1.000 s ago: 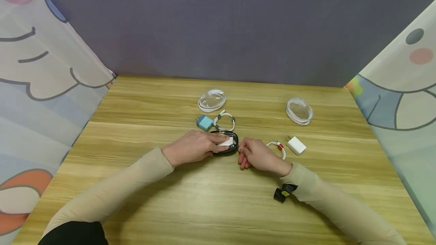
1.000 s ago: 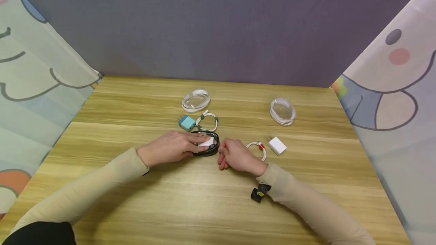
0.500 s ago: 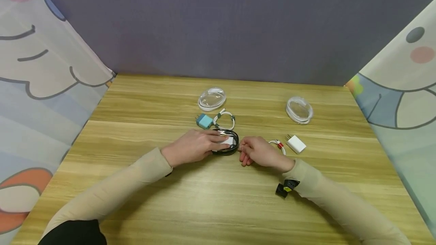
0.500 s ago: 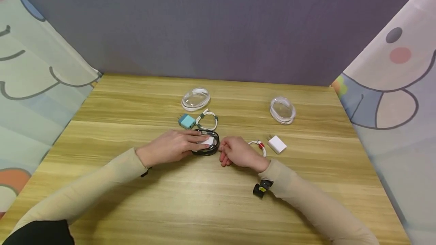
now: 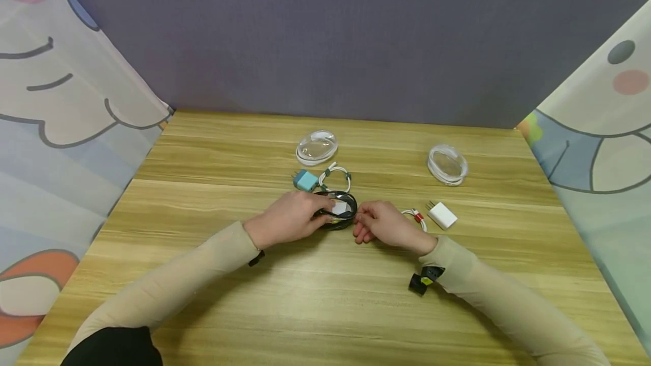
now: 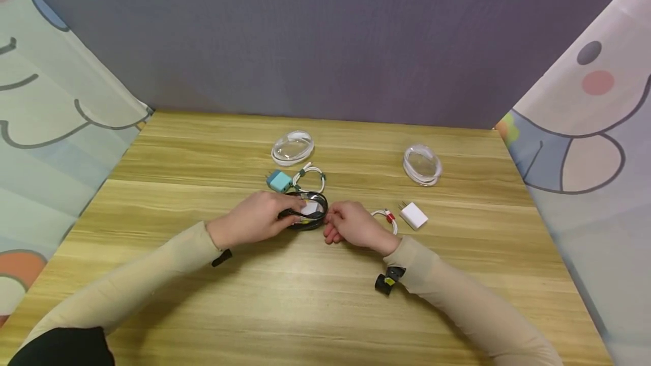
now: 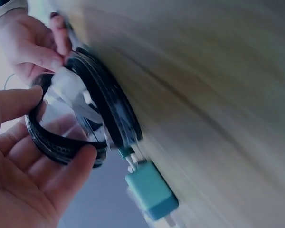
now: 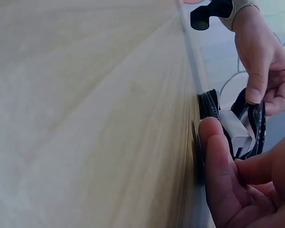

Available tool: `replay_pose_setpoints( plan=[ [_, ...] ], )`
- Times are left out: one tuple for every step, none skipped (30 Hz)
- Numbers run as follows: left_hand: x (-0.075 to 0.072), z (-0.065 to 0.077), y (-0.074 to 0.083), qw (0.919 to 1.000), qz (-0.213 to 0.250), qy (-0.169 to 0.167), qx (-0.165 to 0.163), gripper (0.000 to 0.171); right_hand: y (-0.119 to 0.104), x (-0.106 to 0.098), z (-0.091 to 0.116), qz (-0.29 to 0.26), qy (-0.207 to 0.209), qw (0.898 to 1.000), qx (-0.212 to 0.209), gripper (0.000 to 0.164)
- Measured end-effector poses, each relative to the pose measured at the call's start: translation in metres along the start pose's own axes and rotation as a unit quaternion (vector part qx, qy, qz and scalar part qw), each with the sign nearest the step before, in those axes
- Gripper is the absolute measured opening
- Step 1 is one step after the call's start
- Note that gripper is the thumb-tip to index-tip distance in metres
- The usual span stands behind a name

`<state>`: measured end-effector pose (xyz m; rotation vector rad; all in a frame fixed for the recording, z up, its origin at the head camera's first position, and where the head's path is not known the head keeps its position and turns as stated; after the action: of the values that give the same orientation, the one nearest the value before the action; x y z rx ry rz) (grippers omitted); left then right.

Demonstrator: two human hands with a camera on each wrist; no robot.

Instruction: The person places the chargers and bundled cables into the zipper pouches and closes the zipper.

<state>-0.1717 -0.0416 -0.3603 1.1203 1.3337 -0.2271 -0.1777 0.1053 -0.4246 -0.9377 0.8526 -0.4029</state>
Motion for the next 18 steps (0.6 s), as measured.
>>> replay_pose_setpoints(
  plan=[
    [-0.001,0.0,-0.001,0.9999,0.007,0.002,-0.012,0.022,0.0,0.0,0.0,-0.003,0.001,1.0,0.0,0.021],
    [-0.001,-0.001,-0.002,0.9996,0.014,0.004,-0.024,0.022,0.0,0.0,-0.001,-0.006,0.002,1.0,0.002,0.022],
    [-0.002,-0.001,-0.002,0.9991,0.022,0.007,-0.036,0.023,0.0,0.0,-0.001,-0.009,0.004,1.0,0.003,0.022],
    [-0.002,-0.001,-0.003,0.9982,0.033,0.01,-0.049,0.023,0.0,0.0,-0.001,-0.013,0.005,1.0,0.005,0.022],
    [-0.003,-0.001,-0.004,0.9972,0.042,0.014,-0.059,0.022,0.0,0.0,-0.001,-0.016,0.007,1.0,0.006,0.022],
    [-0.004,-0.001,-0.005,0.9957,0.057,0.019,-0.07,0.022,-0.001,0.0,-0.001,-0.02,0.01,1.0,0.005,0.022],
    [-0.004,-0.001,-0.007,0.9937,0.074,0.024,-0.081,0.021,-0.001,0.0,-0.001,-0.022,0.012,1.0,0.006,0.022],
    [-0.005,-0.001,-0.008,0.9909,0.094,0.03,-0.091,0.019,-0.001,0.0,-0.001,-0.024,0.015,1.0,0.006,0.022],
    [-0.005,0.0,-0.01,0.9879,0.111,0.035,-0.102,0.018,-0.001,-0.001,-0.001,-0.025,0.017,1.0,0.006,0.022],
    [-0.006,0.0,-0.011,0.9849,0.127,0.04,-0.111,0.016,-0.001,-0.001,-0.001,-0.026,0.019,0.999,0.007,0.022],
    [-0.006,0.0,-0.012,0.9822,0.139,0.044,-0.118,0.015,-0.002,-0.001,-0.001,-0.025,0.02,0.999,0.007,0.022],
    [-0.006,0.001,-0.013,0.9796,0.151,0.048,-0.124,0.014,-0.002,-0.001,-0.001,-0.023,0.022,0.999,0.008,0.022],
    [-0.006,0.001,-0.014,0.9782,0.156,0.049,-0.128,0.013,-0.003,-0.001,-0.001,-0.021,0.023,0.999,0.01,0.022],
    [-0.006,0.001,-0.015,0.9776,0.157,0.049,-0.132,0.013,-0.003,-0.002,-0.001,-0.019,0.024,0.999,0.011,0.022],
    [-0.006,0.001,-0.015,0.9776,0.155,0.049,-0.134,0.013,-0.004,-0.001,-0.001,-0.018,0.026,0.999,0.011,0.022],
    [-0.006,0.0,-0.015,0.9779,0.153,0.049,-0.134,0.013,-0.004,-0.002,-0.001,-0.017,0.027,0.999,0.011,0.021],
    [-0.006,0.0,-0.015,0.9784,0.151,0.048,-0.133,0.012,-0.004,-0.002,-0.001,-0.017,0.03,0.999,0.011,0.021],
    [-0.006,0.0,-0.015,0.9789,0.149,0.048,-0.132,0.012,-0.004,-0.002,-0.001,-0.018,0.033,0.999,0.01,0.021]
  ],
)
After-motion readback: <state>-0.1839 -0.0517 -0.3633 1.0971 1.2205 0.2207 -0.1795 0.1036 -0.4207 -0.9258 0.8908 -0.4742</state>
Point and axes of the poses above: each hand's wrist, its own z-axis away from the middle knuckle, its own x-axis out of the palm, y = z × x, the point moved 8 cm from there along -z, towards the middle knuckle, and after that the axes turned 10 degrees about z, right-handed, at the moved point
